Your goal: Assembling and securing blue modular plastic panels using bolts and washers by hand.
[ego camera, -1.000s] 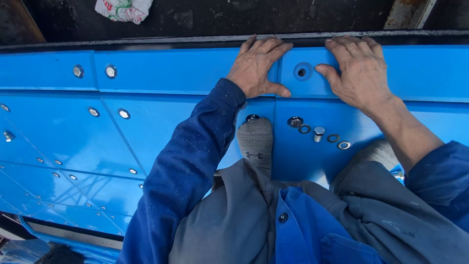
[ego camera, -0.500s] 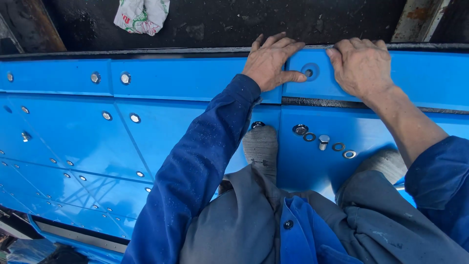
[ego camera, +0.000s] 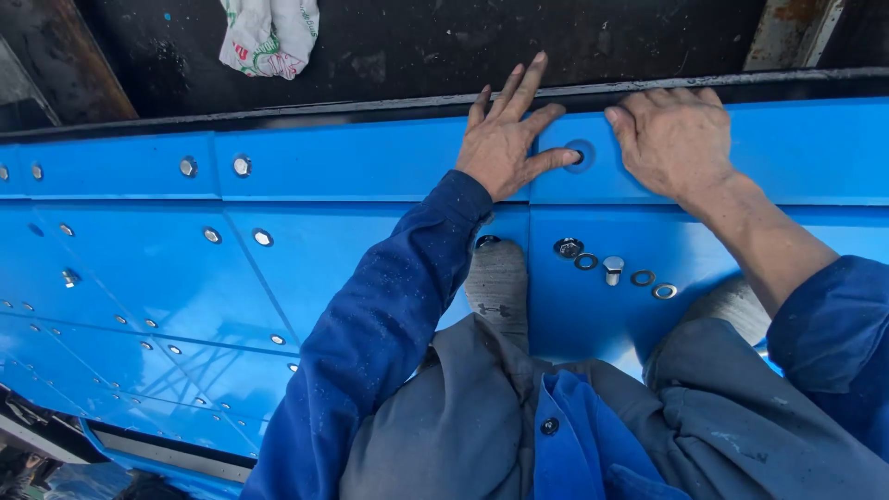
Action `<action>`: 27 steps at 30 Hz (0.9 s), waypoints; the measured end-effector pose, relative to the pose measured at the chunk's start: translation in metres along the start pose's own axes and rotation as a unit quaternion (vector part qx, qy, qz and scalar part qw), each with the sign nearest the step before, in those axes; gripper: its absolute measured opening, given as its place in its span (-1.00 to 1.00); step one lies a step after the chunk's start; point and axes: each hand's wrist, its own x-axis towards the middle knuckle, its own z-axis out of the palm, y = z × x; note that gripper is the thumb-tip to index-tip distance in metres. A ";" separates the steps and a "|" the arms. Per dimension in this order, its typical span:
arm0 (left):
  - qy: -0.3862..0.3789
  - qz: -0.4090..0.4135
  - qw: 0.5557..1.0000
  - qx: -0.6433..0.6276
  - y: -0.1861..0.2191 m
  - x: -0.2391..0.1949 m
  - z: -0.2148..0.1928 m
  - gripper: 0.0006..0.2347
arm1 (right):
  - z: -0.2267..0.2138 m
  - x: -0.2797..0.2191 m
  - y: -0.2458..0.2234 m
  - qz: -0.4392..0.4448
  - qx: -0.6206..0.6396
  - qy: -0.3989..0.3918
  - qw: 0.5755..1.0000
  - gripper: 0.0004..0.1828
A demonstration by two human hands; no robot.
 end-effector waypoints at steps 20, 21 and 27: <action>-0.081 -0.023 0.996 0.000 0.013 -0.015 -0.013 -0.09 | -0.005 0.093 0.038 0.001 0.178 -0.091 0.980 -0.30; -0.092 -0.024 0.995 -0.006 0.011 -0.014 -0.017 -0.10 | -0.015 0.100 0.031 0.033 0.175 -0.133 0.975 -0.30; -0.051 -0.021 0.998 -0.023 0.013 -0.019 -0.013 -0.10 | 0.114 0.088 0.060 -0.094 0.168 -0.115 0.975 -0.20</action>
